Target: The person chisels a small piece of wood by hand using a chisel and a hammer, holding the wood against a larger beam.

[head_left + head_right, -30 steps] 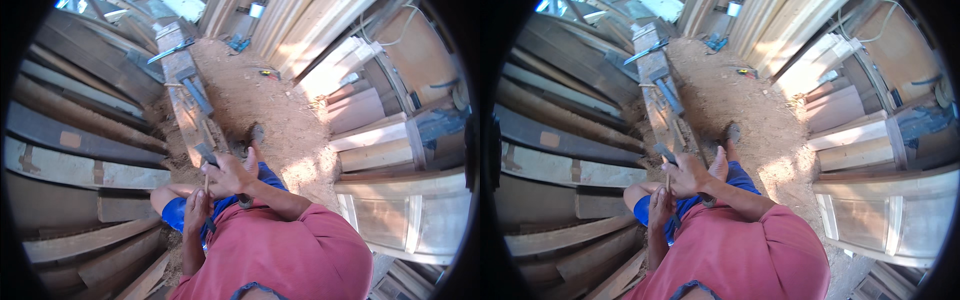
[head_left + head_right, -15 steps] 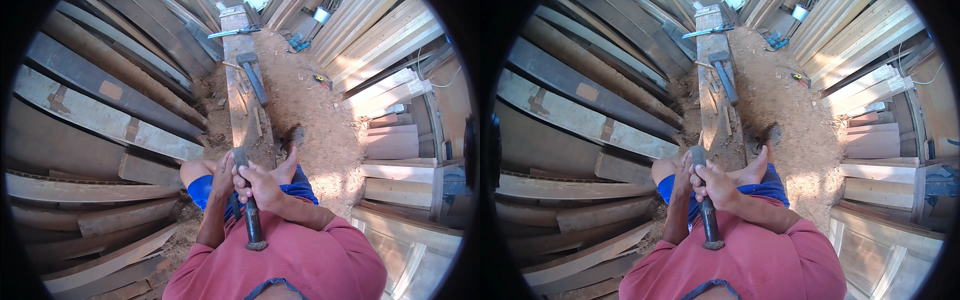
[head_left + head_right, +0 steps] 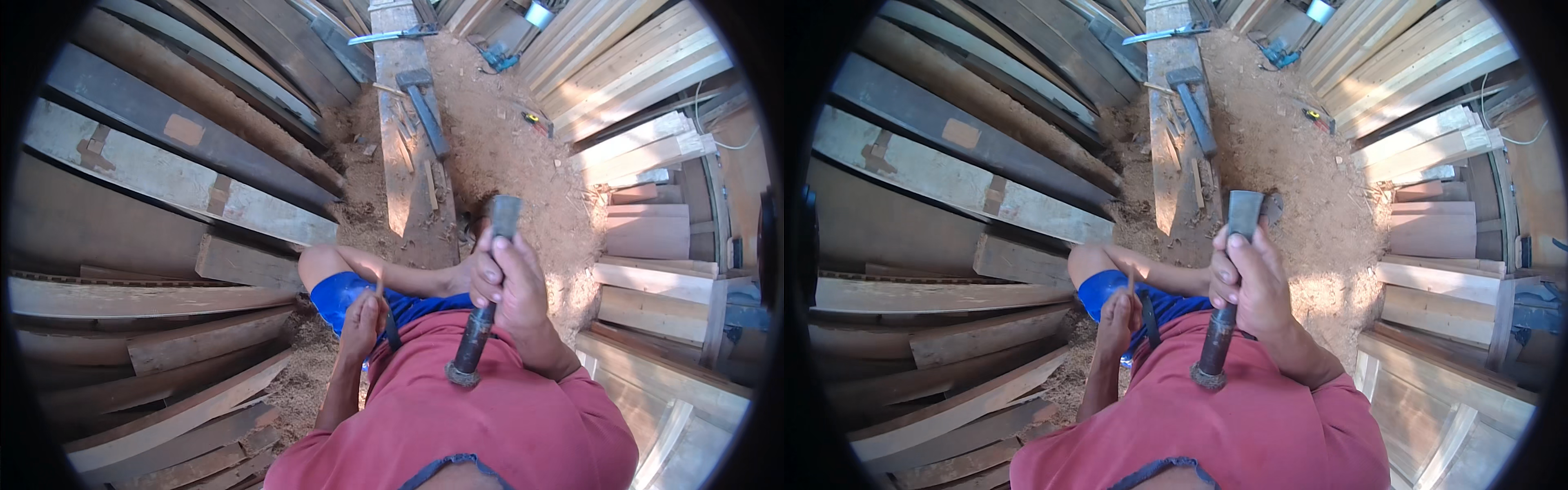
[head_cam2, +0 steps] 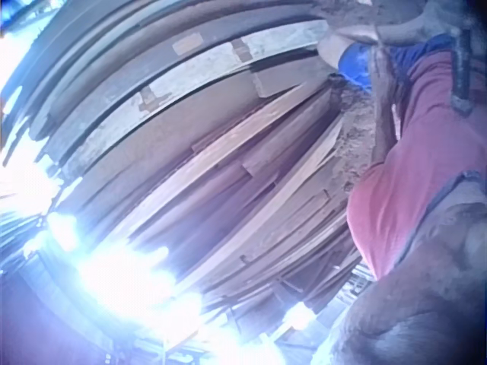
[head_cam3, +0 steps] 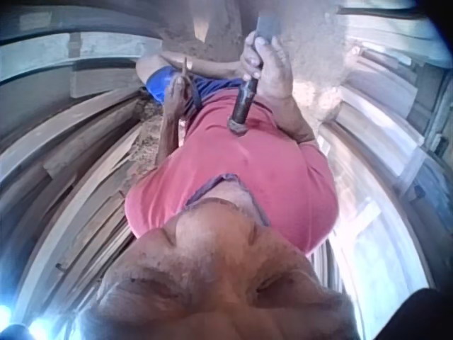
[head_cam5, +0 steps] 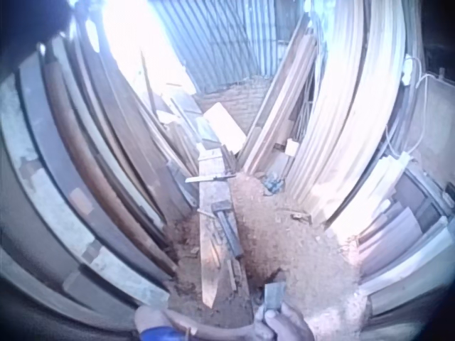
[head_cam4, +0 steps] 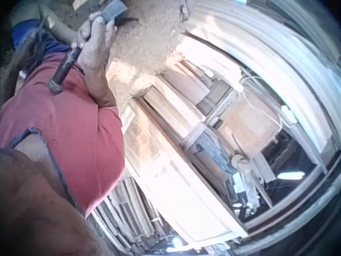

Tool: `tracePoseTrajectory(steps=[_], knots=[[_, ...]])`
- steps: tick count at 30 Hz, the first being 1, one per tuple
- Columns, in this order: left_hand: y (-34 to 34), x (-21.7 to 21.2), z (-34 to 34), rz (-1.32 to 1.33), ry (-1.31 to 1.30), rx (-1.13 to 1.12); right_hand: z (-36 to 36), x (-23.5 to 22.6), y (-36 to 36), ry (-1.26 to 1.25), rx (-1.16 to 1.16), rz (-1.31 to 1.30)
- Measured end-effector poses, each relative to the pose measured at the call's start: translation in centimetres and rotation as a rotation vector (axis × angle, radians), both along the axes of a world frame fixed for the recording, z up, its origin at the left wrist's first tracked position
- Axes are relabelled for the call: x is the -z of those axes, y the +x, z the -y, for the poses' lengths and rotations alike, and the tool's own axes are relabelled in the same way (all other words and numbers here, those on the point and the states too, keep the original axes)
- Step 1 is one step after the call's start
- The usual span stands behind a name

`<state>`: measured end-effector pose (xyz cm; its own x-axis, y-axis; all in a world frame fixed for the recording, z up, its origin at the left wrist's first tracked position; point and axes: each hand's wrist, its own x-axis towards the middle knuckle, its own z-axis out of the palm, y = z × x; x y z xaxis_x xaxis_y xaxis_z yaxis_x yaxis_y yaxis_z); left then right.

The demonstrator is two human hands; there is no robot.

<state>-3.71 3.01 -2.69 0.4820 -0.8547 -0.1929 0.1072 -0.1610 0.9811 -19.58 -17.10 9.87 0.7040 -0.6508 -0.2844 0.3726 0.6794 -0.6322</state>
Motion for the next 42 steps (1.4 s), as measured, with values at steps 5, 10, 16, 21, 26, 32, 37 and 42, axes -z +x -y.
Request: tracePoseTrajectory(steps=[5, 10, 16, 21, 26, 32, 37, 42], knots=[[2.7, -2.7, 6.8, -0.558, -0.114, -0.119, -2.4, 4.2, 6.2, 0.219, -0.225, 0.063], [3.5, -2.4, 6.9, 0.117, -0.024, -0.115, -5.2, 2.4, 6.8, 0.241, -0.447, 0.045], [2.3, -5.5, 4.7, 0.451, 0.001, 0.097, -5.7, 2.2, 4.6, -0.028, -0.354, -0.052], [-1.1, -2.2, -0.5, 0.219, 0.103, -0.024, -1.7, -1.9, 1.3, -0.212, -0.129, 0.003], [0.8, -2.8, 3.8, -0.052, -0.013, -0.064, 0.5, 3.9, 4.8, -0.420, -0.256, -0.296], [0.9, -2.8, 6.0, 0.095, -0.045, 0.012, 0.8, 5.8, 6.5, -0.766, -0.129, -0.358], [0.3, -2.2, 5.8, 0.008, -0.019, 0.030, 1.3, 7.9, 6.3, -0.896, -0.085, -0.333], [0.3, -2.4, 5.4, -0.164, -0.032, 0.097, 1.5, 6.9, 6.3, -0.774, -0.158, -0.400]])
